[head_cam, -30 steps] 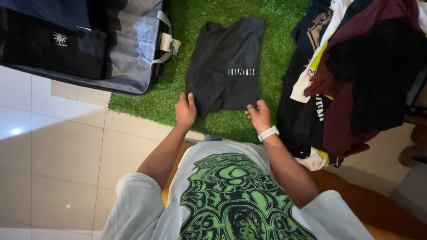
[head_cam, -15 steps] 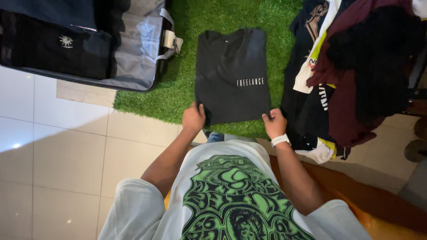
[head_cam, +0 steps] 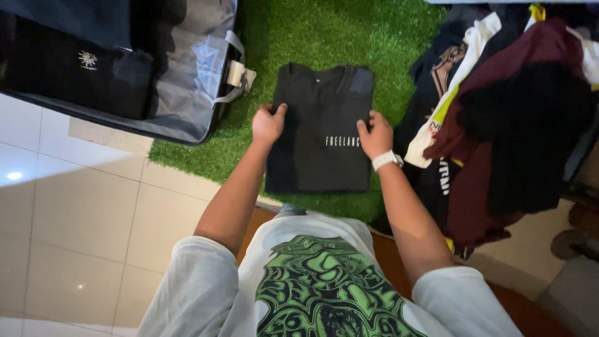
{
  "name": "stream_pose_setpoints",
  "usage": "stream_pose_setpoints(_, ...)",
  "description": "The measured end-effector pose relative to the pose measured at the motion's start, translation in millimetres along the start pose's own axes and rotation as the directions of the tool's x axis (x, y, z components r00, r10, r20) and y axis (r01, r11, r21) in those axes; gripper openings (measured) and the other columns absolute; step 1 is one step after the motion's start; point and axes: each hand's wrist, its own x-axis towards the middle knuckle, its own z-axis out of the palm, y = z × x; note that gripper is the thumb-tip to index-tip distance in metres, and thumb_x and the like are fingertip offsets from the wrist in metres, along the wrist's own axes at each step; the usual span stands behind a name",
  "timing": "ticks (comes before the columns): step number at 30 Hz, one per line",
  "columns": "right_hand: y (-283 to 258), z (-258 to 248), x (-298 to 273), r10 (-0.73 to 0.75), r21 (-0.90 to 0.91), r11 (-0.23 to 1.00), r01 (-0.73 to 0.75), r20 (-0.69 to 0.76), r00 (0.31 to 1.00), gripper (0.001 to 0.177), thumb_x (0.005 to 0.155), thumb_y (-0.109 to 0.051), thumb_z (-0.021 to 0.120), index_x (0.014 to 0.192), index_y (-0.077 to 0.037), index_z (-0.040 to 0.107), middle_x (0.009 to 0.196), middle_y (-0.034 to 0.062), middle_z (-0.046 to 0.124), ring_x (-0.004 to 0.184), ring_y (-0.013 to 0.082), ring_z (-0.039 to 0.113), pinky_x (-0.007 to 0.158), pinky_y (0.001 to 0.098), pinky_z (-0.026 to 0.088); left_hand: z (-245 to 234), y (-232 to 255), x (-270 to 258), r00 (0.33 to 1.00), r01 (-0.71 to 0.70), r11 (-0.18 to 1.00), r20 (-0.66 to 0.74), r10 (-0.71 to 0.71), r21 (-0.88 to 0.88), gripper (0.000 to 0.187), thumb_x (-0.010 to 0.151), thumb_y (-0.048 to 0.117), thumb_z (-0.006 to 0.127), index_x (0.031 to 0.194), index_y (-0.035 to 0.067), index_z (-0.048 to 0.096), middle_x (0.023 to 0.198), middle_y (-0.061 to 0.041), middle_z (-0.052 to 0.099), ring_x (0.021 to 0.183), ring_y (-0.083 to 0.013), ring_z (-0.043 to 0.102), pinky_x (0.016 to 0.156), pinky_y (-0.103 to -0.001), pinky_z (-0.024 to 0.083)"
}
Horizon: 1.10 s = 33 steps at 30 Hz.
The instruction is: The person folds a black t-shirt and places it into an open suitcase.
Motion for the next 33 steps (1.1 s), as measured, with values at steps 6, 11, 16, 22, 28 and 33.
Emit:
stream_pose_setpoints(6,13,28,93,0.027,0.052,0.998,-0.022,-0.096,0.995,0.033,0.09,-0.023,0.082,0.108,0.0,0.068,0.088,0.0146,0.074,0.078,0.0268,0.072,0.074,0.0374,0.056,-15,39,8,0.825,0.522,0.751,0.464,-0.323,-0.406,0.072,0.091,0.052,0.07,0.129,-0.009,0.064,0.12,-0.019,0.072,0.11,-0.0319,0.07,0.096,-0.041,0.054)
stream_pose_setpoints(11,-4,18,103,-0.08,0.24,0.963,0.123,-0.182,0.98,0.019,0.091,-0.009,0.078,0.101,0.0,0.064,0.094,0.0165,0.065,0.078,0.0234,0.067,0.072,0.0356,0.056,-18,50,-10,0.908,0.27,0.646,0.413,0.076,-0.714,0.048,0.094,0.029,0.068,0.132,-0.001,0.063,0.122,-0.01,0.072,0.11,-0.0196,0.068,0.099,-0.032,0.052)
stream_pose_setpoints(16,-20,6,113,-0.159,0.109,0.978,0.18,-0.175,0.972,0.018,0.093,-0.008,0.077,0.105,0.0,0.066,0.094,0.0164,0.068,0.082,0.0282,0.068,0.075,0.039,0.056,-14,36,-13,0.963,0.028,0.546,0.17,0.211,-0.837,0.022,0.096,0.011,0.077,0.107,0.004,0.059,0.101,-0.003,0.064,0.094,-0.0138,0.06,0.09,-0.031,0.05)
stream_pose_setpoints(22,-20,17,126,0.04,0.017,0.999,-0.039,-0.041,0.998,0.027,0.09,-0.018,0.079,0.105,0.001,0.066,0.089,0.0168,0.072,0.079,0.0327,0.072,0.075,0.042,0.056,-26,47,17,0.962,0.247,0.358,0.272,0.02,-0.9,0.015,0.086,0.008,0.078,0.089,0.006,0.063,0.086,-0.002,0.069,0.079,-0.013,0.065,0.077,-0.027,0.053)
stream_pose_setpoints(28,-8,32,135,0.151,0.02,0.988,-0.15,-0.016,0.988,0.044,0.081,-0.022,0.088,0.105,0.007,0.066,0.087,0.0192,0.071,0.079,0.031,0.07,0.074,0.0414,0.056,-33,81,28,0.971,0.232,0.529,0.23,-0.07,-0.817,0.019,0.086,0.012,0.08,0.091,0.0,0.067,0.081,-0.007,0.072,0.07,-0.0178,0.068,0.067,-0.032,0.058)
stream_pose_setpoints(33,-15,20,128,0.329,0.432,0.8,-0.417,0.266,0.906,0.025,0.093,-0.011,0.076,0.11,0.005,0.065,0.1,0.0108,0.071,0.088,0.0172,0.063,0.08,0.0358,0.053,-42,99,23,0.851,0.511,0.563,0.473,-0.228,-0.65,0.033,0.084,0.014,0.077,0.11,-0.004,0.067,0.092,-0.011,0.077,0.078,-0.0219,0.076,0.072,-0.035,0.063)
